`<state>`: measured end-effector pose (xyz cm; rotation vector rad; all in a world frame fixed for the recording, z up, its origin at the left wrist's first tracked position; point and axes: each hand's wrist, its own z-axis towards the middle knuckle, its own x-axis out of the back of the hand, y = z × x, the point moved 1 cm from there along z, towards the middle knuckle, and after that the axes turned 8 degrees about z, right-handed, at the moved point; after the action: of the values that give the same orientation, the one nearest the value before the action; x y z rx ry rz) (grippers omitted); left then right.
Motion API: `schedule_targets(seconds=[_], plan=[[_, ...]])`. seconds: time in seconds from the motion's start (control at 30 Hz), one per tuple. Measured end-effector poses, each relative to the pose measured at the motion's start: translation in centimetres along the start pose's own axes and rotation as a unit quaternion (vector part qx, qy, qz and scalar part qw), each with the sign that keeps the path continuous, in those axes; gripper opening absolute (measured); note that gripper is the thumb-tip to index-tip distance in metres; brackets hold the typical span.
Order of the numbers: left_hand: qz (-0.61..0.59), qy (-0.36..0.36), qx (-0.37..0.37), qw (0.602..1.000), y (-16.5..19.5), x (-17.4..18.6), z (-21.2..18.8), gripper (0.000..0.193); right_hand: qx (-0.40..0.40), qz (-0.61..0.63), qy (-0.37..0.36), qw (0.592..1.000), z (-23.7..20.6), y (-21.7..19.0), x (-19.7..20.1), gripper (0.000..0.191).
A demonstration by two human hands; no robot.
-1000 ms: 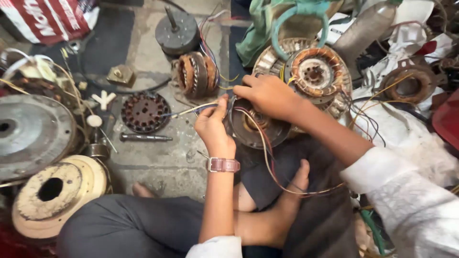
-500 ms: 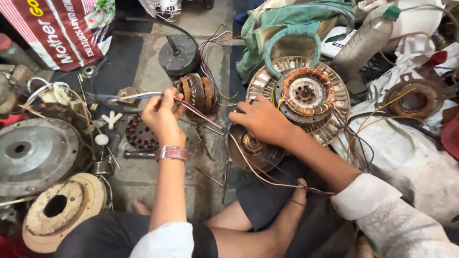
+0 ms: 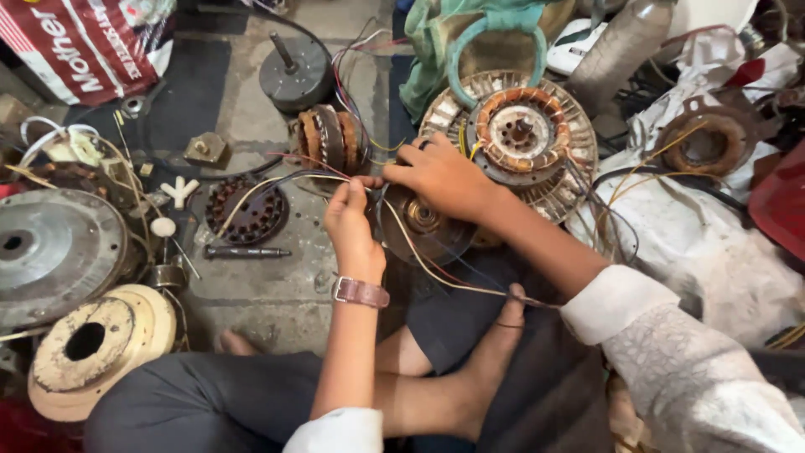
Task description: The person sits on the floor reassembling an electric fan motor. They route the motor's colored wires through the housing, fit the black cover onto the stator, test the wiring with a multimeter, and press and align the cover onto the motor assembly.
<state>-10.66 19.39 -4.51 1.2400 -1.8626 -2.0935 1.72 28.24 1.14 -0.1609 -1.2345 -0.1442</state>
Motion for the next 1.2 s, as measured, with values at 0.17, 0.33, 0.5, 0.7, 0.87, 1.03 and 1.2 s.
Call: schedule_targets(seconds=[0.17,0.33,0.5,0.7,0.87,1.03,1.2], plan=[[-0.079,0.034,0.037,0.996,1.7,-0.5,1.9,0.024,-0.006,-0.017,-0.001,1.000,0.7,-0.4,0.7,0.035],[-0.186,0.071,0.006,0.980,3.6,-0.8,3.7,0.016,-0.001,0.003,-0.007,1.000,1.7,-0.2,0.8,0.039],[-0.366,0.055,-0.096,0.924,9.1,4.6,8.6,0.019,0.029,-0.024,-0.055,0.998,0.5,0.7,-0.3,0.031],[-0.177,0.039,-0.163,0.970,11.3,8.6,8.6,0.033,0.041,-0.033,-0.001,0.999,0.6,1.9,-2.3,0.035],[-0.032,0.009,-0.007,0.999,6.7,6.0,1.7,0.048,0.032,-0.014,-0.004,0.999,-0.3,1.5,-2.7,0.035],[0.029,-0.066,0.057,0.996,-0.2,1.6,-1.9,0.046,0.029,-0.021,-0.013,0.999,-0.3,1.0,-2.2,0.040],[0.021,0.035,-0.021,0.999,-1.5,0.2,-1.0,0.027,0.022,0.000,0.014,1.000,0.5,0.8,-1.3,0.040]])
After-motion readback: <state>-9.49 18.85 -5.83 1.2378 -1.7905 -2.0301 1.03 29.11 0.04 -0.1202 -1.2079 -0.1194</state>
